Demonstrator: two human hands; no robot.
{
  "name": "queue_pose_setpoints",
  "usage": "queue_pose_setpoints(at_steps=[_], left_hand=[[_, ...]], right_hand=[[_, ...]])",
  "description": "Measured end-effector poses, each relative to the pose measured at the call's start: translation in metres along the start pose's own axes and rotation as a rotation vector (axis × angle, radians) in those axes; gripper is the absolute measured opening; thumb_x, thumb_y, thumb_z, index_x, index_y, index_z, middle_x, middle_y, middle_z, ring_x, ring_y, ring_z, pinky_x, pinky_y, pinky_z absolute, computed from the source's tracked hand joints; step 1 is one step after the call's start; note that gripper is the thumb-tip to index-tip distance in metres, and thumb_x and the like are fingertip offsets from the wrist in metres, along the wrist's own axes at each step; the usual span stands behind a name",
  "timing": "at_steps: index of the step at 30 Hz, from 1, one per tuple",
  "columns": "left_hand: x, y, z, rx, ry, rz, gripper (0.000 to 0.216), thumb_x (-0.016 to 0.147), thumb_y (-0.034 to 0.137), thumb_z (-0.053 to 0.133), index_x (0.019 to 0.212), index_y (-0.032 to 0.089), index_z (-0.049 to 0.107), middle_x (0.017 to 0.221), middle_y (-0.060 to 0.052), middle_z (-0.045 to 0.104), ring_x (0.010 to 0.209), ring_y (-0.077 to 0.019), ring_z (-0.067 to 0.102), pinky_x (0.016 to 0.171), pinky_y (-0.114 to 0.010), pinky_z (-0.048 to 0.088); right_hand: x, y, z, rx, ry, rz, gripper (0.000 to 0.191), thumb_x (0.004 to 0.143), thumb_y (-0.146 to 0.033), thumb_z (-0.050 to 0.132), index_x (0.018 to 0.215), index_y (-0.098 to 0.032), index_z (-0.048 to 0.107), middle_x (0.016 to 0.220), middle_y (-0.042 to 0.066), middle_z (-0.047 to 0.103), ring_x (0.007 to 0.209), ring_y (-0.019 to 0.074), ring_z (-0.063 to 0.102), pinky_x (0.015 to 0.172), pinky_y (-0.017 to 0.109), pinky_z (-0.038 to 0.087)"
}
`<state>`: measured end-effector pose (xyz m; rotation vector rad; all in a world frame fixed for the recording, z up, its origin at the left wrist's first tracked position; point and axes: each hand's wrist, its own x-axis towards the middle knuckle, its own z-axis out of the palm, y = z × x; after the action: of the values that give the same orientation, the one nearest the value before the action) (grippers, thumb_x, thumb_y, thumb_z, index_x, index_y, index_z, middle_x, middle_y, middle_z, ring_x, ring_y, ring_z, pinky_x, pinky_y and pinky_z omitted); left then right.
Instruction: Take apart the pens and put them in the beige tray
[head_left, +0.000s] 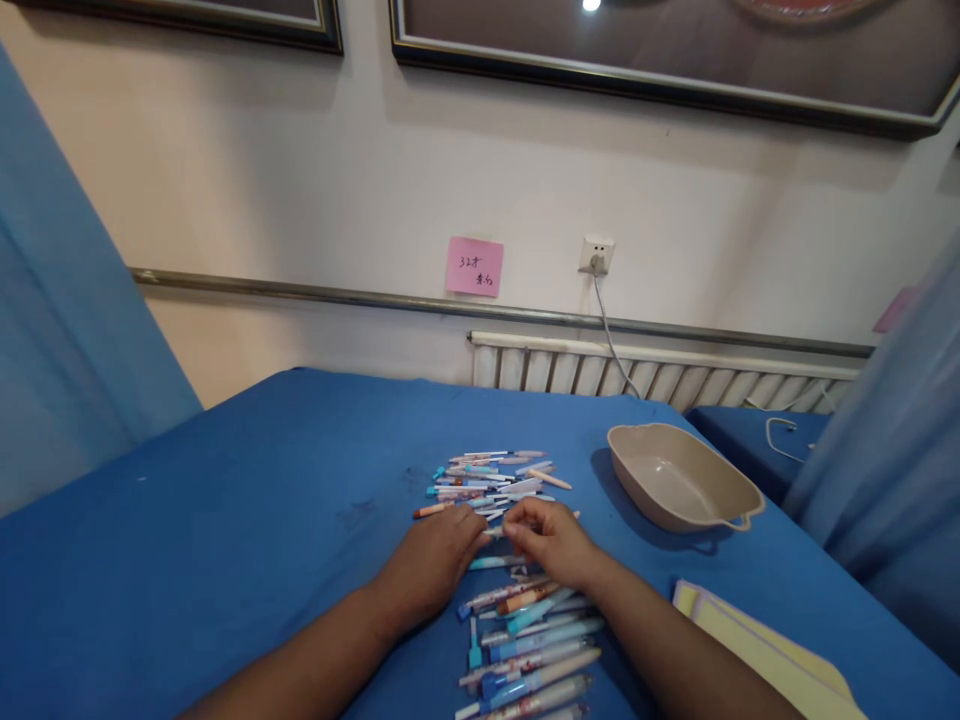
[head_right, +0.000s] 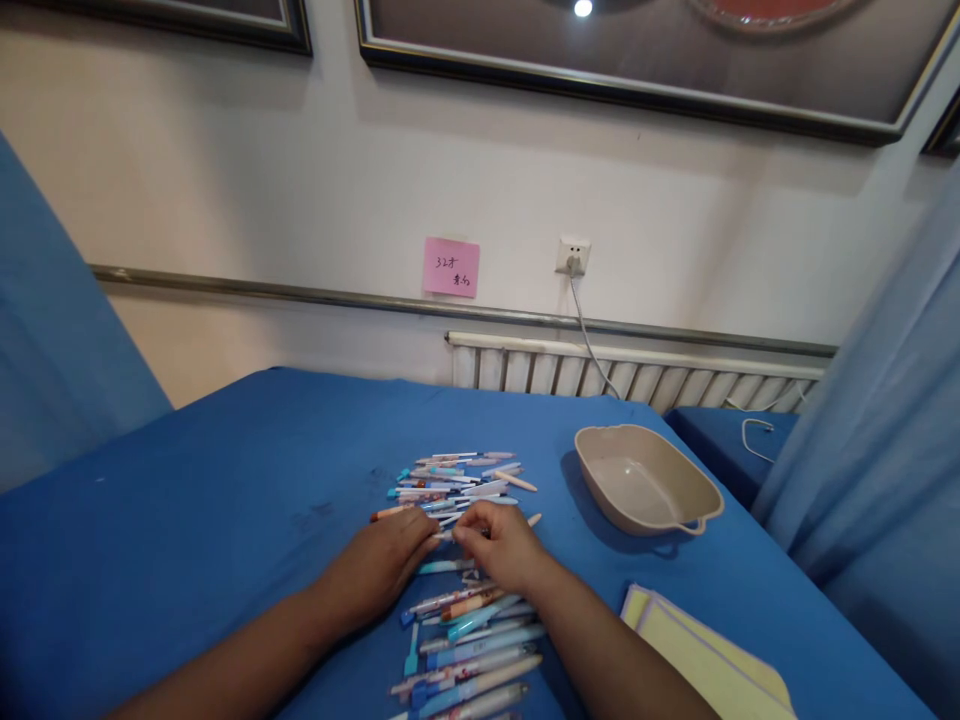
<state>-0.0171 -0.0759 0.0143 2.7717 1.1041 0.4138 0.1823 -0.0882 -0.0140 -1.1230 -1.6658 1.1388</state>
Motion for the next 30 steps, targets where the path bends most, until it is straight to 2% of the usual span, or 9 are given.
queue_pose_setpoints(at_steps=[2, 4, 9, 11, 15, 17, 20, 24, 30], left_hand=[[0.000, 0.000, -0.001, 0.024, -0.004, -0.014, 0.029, 0.095, 0.033, 0.029, 0.086, 0.019, 0.053, 0.086, -0.003, 0.058, 0.078, -0.0183, 0.054, 0.068, -0.028, 0.039], [0.000, 0.000, -0.002, 0.033, -0.005, -0.025, 0.028, 0.095, 0.033, 0.029, 0.088, 0.019, 0.053, 0.087, -0.004, 0.059, 0.079, -0.0185, 0.054, 0.070, -0.029, 0.039], [0.000, 0.001, -0.003, 0.029, -0.032, -0.006, 0.026, 0.094, 0.033, 0.031, 0.090, 0.020, 0.053, 0.090, -0.004, 0.059, 0.083, -0.0193, 0.055, 0.071, -0.030, 0.040], [0.000, 0.000, -0.003, 0.040, -0.019, -0.017, 0.026, 0.094, 0.033, 0.031, 0.090, 0.020, 0.053, 0.090, -0.004, 0.059, 0.083, -0.0195, 0.055, 0.071, -0.030, 0.040], [0.000, -0.002, -0.003, 0.047, -0.001, -0.041, 0.025, 0.094, 0.033, 0.033, 0.088, 0.020, 0.053, 0.089, -0.004, 0.059, 0.081, -0.0194, 0.055, 0.071, -0.030, 0.041], [0.000, -0.001, -0.003, 0.030, -0.007, -0.024, 0.025, 0.094, 0.033, 0.032, 0.089, 0.020, 0.053, 0.089, -0.004, 0.059, 0.082, -0.0194, 0.055, 0.073, -0.030, 0.041], [-0.001, -0.001, -0.003, 0.015, -0.013, -0.011, 0.026, 0.094, 0.033, 0.031, 0.091, 0.021, 0.054, 0.090, -0.004, 0.060, 0.084, -0.0195, 0.055, 0.074, -0.031, 0.041], [0.000, -0.005, -0.005, 0.023, -0.017, -0.053, 0.030, 0.094, 0.036, 0.030, 0.090, 0.020, 0.055, 0.090, -0.005, 0.059, 0.083, -0.0200, 0.054, 0.073, -0.030, 0.041], [0.002, -0.009, -0.008, 0.001, -0.050, -0.048, 0.029, 0.093, 0.035, 0.032, 0.087, 0.019, 0.056, 0.088, -0.005, 0.059, 0.082, -0.0192, 0.054, 0.073, -0.029, 0.041]], right_hand=[[0.000, 0.000, -0.001, 0.004, 0.052, -0.069, 0.015, 0.073, -0.029, 0.062, 0.084, -0.019, 0.058, 0.071, -0.002, 0.059, 0.064, 0.0126, 0.053, 0.059, 0.023, 0.041], [0.000, 0.000, -0.001, 0.018, 0.091, -0.111, 0.029, 0.070, -0.028, 0.066, 0.096, -0.021, 0.056, 0.086, 0.000, 0.061, 0.077, 0.0145, 0.055, 0.067, 0.025, 0.043], [0.001, 0.002, -0.001, -0.037, 0.040, -0.008, 0.020, 0.083, -0.036, 0.049, 0.082, -0.019, 0.059, 0.064, -0.001, 0.058, 0.060, 0.0134, 0.054, 0.060, 0.026, 0.043], [0.001, 0.002, -0.002, -0.087, 0.082, -0.059, 0.015, 0.079, -0.031, 0.055, 0.085, -0.019, 0.061, 0.075, 0.001, 0.062, 0.071, 0.0154, 0.057, 0.068, 0.028, 0.045], [0.001, 0.002, -0.004, -0.055, 0.184, -0.165, 0.052, 0.069, -0.028, 0.067, 0.118, -0.023, 0.050, 0.111, 0.004, 0.059, 0.095, 0.0180, 0.055, 0.083, 0.031, 0.042], [0.002, 0.005, -0.003, -0.048, 0.153, -0.099, 0.040, 0.076, -0.034, 0.060, 0.114, -0.021, 0.054, 0.095, 0.004, 0.063, 0.080, 0.0162, 0.057, 0.071, 0.028, 0.045], [0.005, 0.011, -0.004, -0.106, 0.097, -0.014, 0.021, 0.083, -0.034, 0.049, 0.086, -0.018, 0.063, 0.066, 0.000, 0.060, 0.059, 0.0135, 0.053, 0.057, 0.025, 0.042], [0.006, 0.018, -0.017, -0.256, 0.149, -0.029, 0.014, 0.074, -0.024, 0.059, 0.086, -0.019, 0.063, 0.074, 0.000, 0.062, 0.069, 0.0139, 0.055, 0.063, 0.024, 0.042], [0.000, 0.022, -0.042, -0.461, 0.067, -0.023, 0.013, 0.074, -0.016, 0.055, 0.084, -0.020, 0.063, 0.077, 0.000, 0.060, 0.067, 0.0123, 0.055, 0.060, 0.021, 0.042]])
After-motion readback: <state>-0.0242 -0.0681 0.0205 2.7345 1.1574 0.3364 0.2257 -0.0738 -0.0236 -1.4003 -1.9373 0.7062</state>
